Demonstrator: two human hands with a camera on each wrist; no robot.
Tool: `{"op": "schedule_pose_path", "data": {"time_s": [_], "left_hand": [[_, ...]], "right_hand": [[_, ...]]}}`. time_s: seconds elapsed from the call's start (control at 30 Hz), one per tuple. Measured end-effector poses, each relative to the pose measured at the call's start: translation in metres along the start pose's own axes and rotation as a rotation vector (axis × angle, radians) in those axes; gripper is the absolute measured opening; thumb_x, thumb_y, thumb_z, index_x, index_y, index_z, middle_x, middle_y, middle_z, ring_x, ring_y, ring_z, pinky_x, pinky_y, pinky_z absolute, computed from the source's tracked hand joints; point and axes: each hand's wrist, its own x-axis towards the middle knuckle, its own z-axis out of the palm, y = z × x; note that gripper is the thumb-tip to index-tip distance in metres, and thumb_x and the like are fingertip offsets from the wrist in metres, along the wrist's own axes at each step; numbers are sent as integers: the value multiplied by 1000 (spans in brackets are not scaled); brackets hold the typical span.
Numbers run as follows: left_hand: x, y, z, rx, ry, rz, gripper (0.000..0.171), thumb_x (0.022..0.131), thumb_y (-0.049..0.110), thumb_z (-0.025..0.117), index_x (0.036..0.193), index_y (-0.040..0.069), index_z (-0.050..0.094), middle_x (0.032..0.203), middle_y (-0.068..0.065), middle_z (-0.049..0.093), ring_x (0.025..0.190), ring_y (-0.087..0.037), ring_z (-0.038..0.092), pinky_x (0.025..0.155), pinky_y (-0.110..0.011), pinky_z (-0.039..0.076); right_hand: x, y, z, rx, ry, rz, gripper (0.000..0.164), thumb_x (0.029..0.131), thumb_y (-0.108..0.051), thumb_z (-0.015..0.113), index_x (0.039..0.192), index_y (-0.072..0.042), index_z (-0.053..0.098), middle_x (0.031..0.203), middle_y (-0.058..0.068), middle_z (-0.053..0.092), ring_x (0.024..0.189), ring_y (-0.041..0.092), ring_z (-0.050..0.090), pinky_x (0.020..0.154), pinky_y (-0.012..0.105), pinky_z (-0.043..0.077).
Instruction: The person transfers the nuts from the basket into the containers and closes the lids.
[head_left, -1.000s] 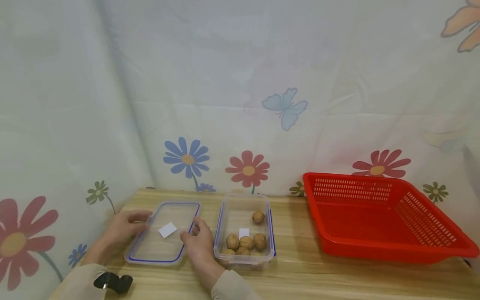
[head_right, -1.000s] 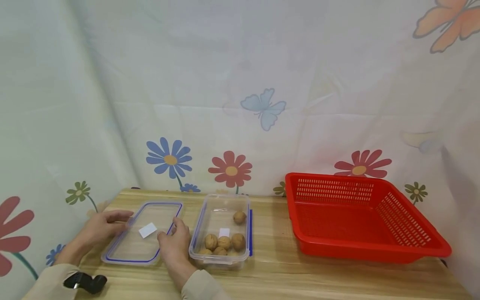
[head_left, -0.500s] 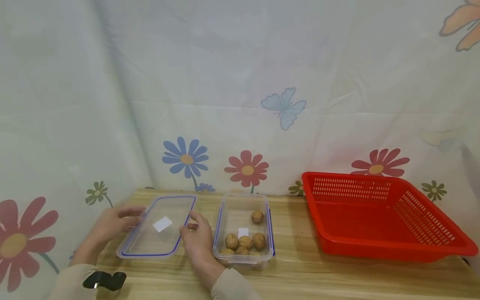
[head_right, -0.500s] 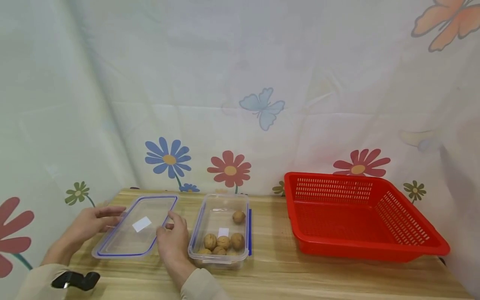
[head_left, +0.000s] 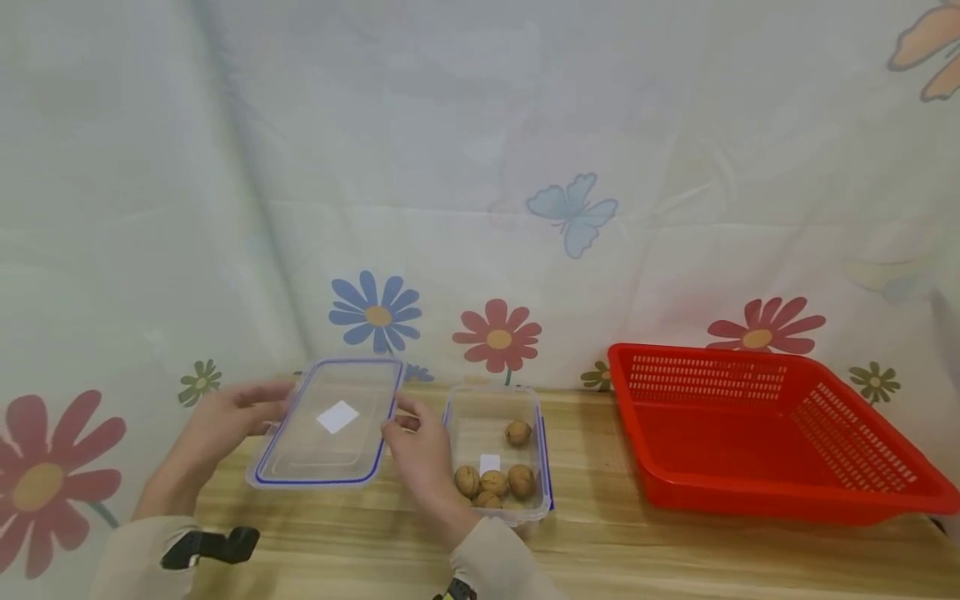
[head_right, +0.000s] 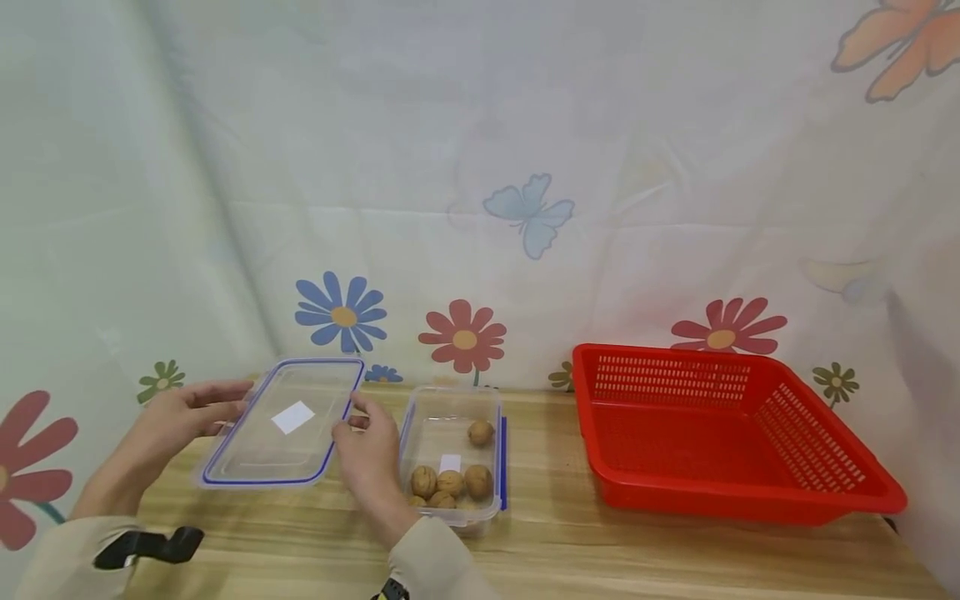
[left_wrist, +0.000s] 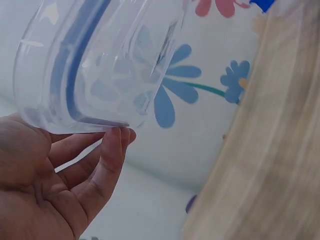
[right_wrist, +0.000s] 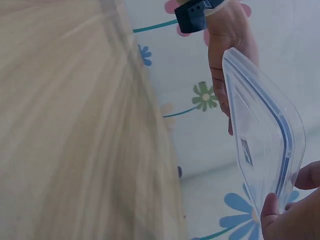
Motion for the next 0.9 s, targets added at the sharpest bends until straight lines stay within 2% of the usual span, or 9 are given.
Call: {"op": "schedule_pose_path", "data": {"time_s": [0.1,0.23,0.3,0.4,0.53,0.7,0.9], "left_hand": [[-1,12,2,-10,19,-4,61,104,42,69,152,6,58,146,-20,62,124,-37,64,100,-54,54],[-3,30,8,-45,45,27,59,105,38,69,152,4,57,146,-19,62,122,-32,65,98,-39,55],[-3,39,12,-69,52,45,58,105,35,69,151,3,57,145,-20,62,120,-29,67,99,-41,56],[-3,52,19,-109,58,64,55,105,31,69,151,2,58,144,-22,63,116,-31,70,104,-49,54],[-4,68,32,-139,66,66,53,105,28,70,150,3,59,143,-23,64,114,-34,71,107,-56,51],[0,82,52,-154,70,71,51,103,23,70,149,4,60,141,-22,65,113,-33,71,99,-46,57],[6,97,74,-216,84,99,48,101,18,72,146,2,63,136,-23,67,109,-33,72,95,-44,61]], "right_hand": [[2,-9,-11,-14,-22,-5,44,96,-5,70,140,0,66,113,9,70,100,16,66,82,29,59],[4,-17,-26,-59,-39,-5,45,97,-8,70,142,-2,66,120,10,70,108,20,67,89,34,60],[6,-19,-35,-80,-47,-7,45,98,-9,70,142,-3,65,125,10,70,112,23,67,92,36,60],[7,-22,-48,-108,-56,-20,44,99,-9,70,142,-4,66,132,11,69,117,27,66,95,41,60],[9,-27,-67,-137,-70,-66,43,99,-7,69,142,-1,65,136,16,67,119,33,66,98,45,60],[11,-35,-92,-178,-73,-104,44,100,-7,69,143,-1,64,139,17,66,118,34,67,100,46,59],[14,-44,-118,-198,-65,-97,43,100,-5,68,143,0,64,140,16,65,117,32,65,98,41,60]]}}
